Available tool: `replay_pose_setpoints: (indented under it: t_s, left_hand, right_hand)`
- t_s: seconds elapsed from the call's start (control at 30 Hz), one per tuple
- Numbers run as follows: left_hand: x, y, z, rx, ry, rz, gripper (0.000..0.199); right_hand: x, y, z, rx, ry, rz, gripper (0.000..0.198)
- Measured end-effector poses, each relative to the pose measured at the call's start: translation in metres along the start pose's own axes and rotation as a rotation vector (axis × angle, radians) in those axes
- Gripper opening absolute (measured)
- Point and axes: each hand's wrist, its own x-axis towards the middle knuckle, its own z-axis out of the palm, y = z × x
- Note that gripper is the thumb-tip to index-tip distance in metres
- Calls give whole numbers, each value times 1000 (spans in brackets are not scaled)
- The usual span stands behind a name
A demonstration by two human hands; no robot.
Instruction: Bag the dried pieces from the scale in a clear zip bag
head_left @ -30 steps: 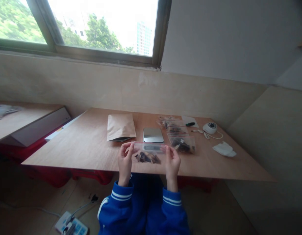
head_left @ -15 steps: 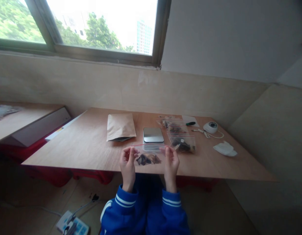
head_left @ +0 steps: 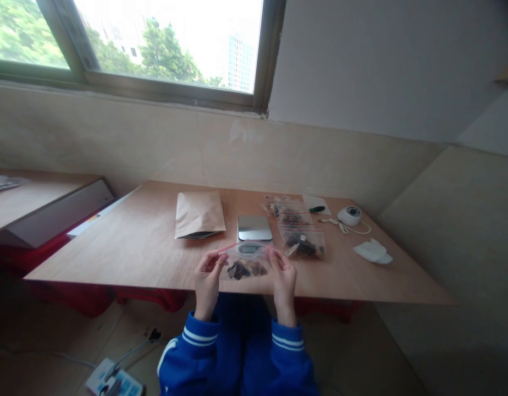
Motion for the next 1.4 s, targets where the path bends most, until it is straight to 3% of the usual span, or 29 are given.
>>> replay_pose_setpoints:
  t_s: [0.2,0.7,0.83,1.0,1.17,1.4]
  left_hand:
    - [4,2,-7,-51,19,14,22]
    - [2,16,-12,-29,-94,31,20]
    - [0,13,-9,-33,-51,50,20]
    - [-8,7,6,-100,57,55,20]
    - [-13,5,12,-203,-2,10,22]
    - [-11,4,8,-178,-18,-10,22]
  right_hand:
    - [1,-4,-6,-61,-44,-42,31]
    - [-3,-14,-9,-168,-17,-245,20]
    - [-7,-16,-4,-166,7,-282,20]
    - [-14,-17,5,-64,-64,-188,26]
    - [-14,-11,5,-55,-124,-56,38]
    - [-12,-4,0,-68,-61,-70,34]
